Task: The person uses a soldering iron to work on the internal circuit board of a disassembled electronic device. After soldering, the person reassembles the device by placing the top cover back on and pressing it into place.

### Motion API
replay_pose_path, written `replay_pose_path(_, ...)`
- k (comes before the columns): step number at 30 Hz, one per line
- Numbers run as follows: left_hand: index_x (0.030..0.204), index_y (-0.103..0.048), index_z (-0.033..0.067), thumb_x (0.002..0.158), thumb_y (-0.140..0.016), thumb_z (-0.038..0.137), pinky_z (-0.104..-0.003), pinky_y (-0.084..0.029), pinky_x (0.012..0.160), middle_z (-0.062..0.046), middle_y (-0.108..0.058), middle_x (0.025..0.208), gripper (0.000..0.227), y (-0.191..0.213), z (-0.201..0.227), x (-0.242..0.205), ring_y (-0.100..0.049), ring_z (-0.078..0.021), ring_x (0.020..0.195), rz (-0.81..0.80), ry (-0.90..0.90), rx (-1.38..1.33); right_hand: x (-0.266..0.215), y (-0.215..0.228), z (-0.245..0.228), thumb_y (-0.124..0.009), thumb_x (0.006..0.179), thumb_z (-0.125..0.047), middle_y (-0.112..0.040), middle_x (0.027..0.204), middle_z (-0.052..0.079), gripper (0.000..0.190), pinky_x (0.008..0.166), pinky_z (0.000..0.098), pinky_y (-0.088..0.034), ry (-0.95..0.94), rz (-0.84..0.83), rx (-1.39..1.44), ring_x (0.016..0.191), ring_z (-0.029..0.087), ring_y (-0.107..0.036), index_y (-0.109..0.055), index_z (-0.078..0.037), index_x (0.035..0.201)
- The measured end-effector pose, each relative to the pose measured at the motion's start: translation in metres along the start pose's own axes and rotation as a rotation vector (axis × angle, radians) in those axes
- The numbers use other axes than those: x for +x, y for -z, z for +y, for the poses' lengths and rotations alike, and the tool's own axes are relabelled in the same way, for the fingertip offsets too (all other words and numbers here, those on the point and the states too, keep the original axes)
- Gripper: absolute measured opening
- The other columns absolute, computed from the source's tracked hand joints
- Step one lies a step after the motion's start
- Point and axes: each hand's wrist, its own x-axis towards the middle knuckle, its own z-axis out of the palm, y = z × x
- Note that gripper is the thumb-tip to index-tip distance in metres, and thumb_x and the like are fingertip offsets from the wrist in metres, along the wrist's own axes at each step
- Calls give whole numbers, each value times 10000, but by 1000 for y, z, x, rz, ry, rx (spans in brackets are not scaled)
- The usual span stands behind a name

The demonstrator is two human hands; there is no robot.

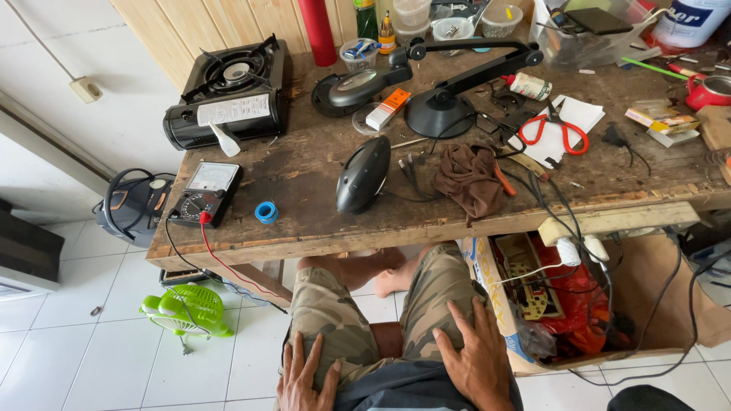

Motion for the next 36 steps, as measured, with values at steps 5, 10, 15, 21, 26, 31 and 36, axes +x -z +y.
replay_pose_path(5,1595,-587,573,858,-721,649,-542,-422,1238,136,-354,1859,753,4,3,0,-257,-250,1756,-41,30,-11,-1,-2,2,-711,928,-608,-371,1814,110,704,1252,607,-381,52,67,-6,1652,388,-344,-613,-418,1599)
replay_pose_path(10,1611,-556,595,879,-700,662,-545,-399,1257,160,-303,1876,750,14,14,0,-204,-236,1774,-110,89,1,0,1,0,-684,946,-636,-323,1837,88,708,1267,634,-365,20,16,-6,1683,385,-290,-578,-446,1620)
replay_pose_path(15,1616,-545,598,872,-693,666,-556,-394,1258,161,-296,1878,761,12,12,0,-200,-225,1774,-120,88,9,-1,-5,4,-723,926,-598,-387,1804,116,703,1246,606,-390,62,86,-5,1648,381,-353,-618,-417,1596)
replay_pose_path(21,1592,-594,574,856,-732,658,-547,-413,1237,135,-353,1860,753,2,6,-2,-262,-257,1753,-28,39,-10,-1,-1,2,-715,932,-611,-358,1821,105,701,1251,625,-391,42,60,11,1663,390,-328,-607,-439,1603)
replay_pose_path(26,1744,-414,315,858,-758,638,-693,-237,1285,61,-438,1818,1003,4,13,13,-322,-210,1720,149,-148,16,6,-9,7,-670,978,-659,-272,1828,133,746,1288,694,-300,33,-50,-99,1695,415,-223,-510,-395,1656)
replay_pose_path(31,1766,-270,97,914,-848,391,-530,-340,1307,-172,-370,1826,1071,63,116,93,-359,-334,1684,57,-372,-333,52,16,-50,-798,945,-421,-693,1528,111,449,1201,636,-402,446,423,-81,1420,317,-620,-773,-177,1321)
replay_pose_path(36,1776,-199,65,879,-859,429,-546,-342,1286,-198,-349,1832,1172,63,179,191,-357,-383,1675,2,-387,-453,139,46,-129,-773,1019,-294,-748,1443,132,345,1258,658,-358,605,563,12,1348,340,-681,-768,-112,1313)
